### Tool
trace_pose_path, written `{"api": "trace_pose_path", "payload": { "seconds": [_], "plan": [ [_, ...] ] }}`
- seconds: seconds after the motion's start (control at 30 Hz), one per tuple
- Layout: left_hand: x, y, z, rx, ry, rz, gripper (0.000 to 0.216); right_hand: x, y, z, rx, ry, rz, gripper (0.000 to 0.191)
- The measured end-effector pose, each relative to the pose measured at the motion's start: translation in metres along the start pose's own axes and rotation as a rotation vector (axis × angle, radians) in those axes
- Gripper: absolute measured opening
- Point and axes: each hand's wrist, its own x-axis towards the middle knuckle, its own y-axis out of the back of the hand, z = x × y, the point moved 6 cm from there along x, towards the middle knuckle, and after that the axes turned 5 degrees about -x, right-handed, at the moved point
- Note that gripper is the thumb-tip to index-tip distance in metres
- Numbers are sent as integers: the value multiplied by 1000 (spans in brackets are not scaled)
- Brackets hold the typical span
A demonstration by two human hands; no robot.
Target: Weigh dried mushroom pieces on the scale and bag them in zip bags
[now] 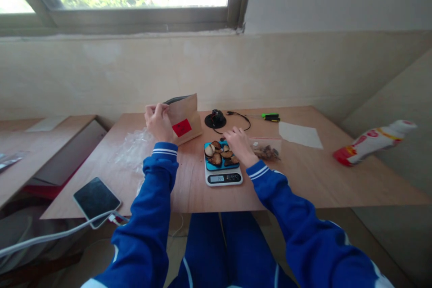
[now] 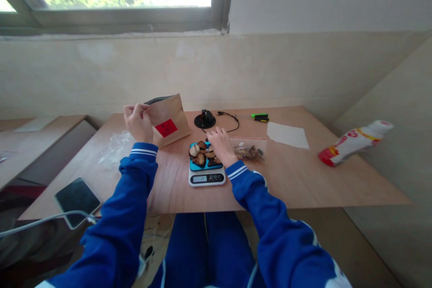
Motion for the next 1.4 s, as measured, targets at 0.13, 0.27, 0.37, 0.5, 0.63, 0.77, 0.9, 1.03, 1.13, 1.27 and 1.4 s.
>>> {"api": "trace_pose_path", "payload": {
  "seconds": [0.13,0.27,0.37,0.5,0.63,0.77,0.9,1.03,1.13,1.27,1.4],
  "plan": [
    [2,-3,-3,-27,16,-32,14,3,-13,-2,-6,59,-60,29],
    [-3,-3,0,-37,-11,-78,14,2,-22,-1,74,104,-86,25],
    [-6,-2,1,-26,-21,-94,16,2,-26,0,149,127,-92,20],
    [-8,-1,2,7,-49,-108,19,3,-35,4,326,112,-98,20],
    [-10,2,6,-8,-113,-123,21,5,-45,8,477,124,-97,25],
    [-14,6,6,-54,-130,-145,27,6,-41,12,534,143,-67,23],
    [-21,14,1,-73,-100,-188,33,-4,-17,27,647,27,53,20],
    [-36,37,-4,-104,12,-182,35,-40,3,47,777,-146,180,22],
    [-64,64,-13,-114,188,-136,32,-87,3,58,884,-300,266,23],
    [-122,89,-36,29,313,-113,22,-159,-14,61,1042,-565,344,30],
    [-175,80,-71,253,407,-336,33,-201,-26,58,1083,-710,321,34]
  ]
}}
